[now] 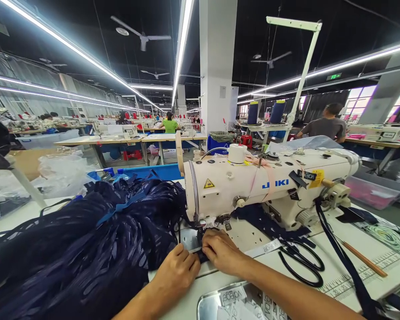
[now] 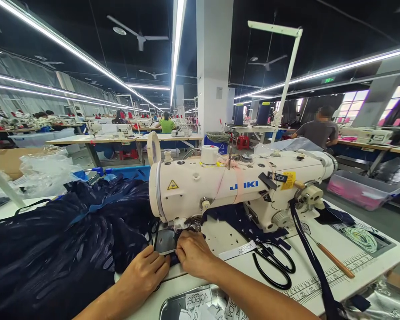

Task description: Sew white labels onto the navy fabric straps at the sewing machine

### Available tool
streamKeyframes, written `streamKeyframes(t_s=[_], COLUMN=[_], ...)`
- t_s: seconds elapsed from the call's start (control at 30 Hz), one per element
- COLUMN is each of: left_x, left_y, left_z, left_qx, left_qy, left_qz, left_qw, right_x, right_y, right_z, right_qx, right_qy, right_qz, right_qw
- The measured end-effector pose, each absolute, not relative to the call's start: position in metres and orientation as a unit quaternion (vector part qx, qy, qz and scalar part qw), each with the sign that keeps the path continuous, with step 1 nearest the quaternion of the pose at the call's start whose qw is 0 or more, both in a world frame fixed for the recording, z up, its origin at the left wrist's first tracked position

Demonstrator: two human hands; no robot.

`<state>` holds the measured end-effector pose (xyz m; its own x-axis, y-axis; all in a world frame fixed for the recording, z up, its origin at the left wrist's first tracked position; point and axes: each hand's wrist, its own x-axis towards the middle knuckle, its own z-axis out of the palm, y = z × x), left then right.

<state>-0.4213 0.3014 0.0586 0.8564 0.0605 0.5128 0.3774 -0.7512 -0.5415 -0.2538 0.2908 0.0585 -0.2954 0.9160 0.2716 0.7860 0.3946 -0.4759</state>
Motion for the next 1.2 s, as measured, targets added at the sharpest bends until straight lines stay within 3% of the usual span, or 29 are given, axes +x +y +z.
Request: streamKeyframes(t_s=[0.23,0.53,0.8,1.0,1.2], left_x=[-0.422,-0.422,-0.427,-0.442,-0.42], left_y=[0.303,0.301,0.303,0.303,0.305], left_z=[0.059,0.06,0.065,0.064,0.045], left_qx=[-0.914,-0.917,-0.919,-0.931,-0.933], left_qy=[-0.106,-0.104,-0.121,-0.101,-0.181], left_qz=[-0.231,-0.215,-0.233,-0.269,-0.27], left_qw=[0.317,0.319,0.296,0.226,0.157], right_x=[-0.253,-0.241,-0.263,-0.245,-0.225], right_y=[0.289,0.275,0.26,0.274,0.291], right_z=[0.059,0.069,0.044,0.063,0.069], right_qx=[-0.521,-0.492,-0.463,-0.32,-0.355], right_qy=[-0.809,-0.811,-0.873,-0.928,-0.915], right_qz=[0.114,0.201,-0.111,-0.183,-0.177], right_qw=[0.246,0.246,0.109,0.059,0.069])
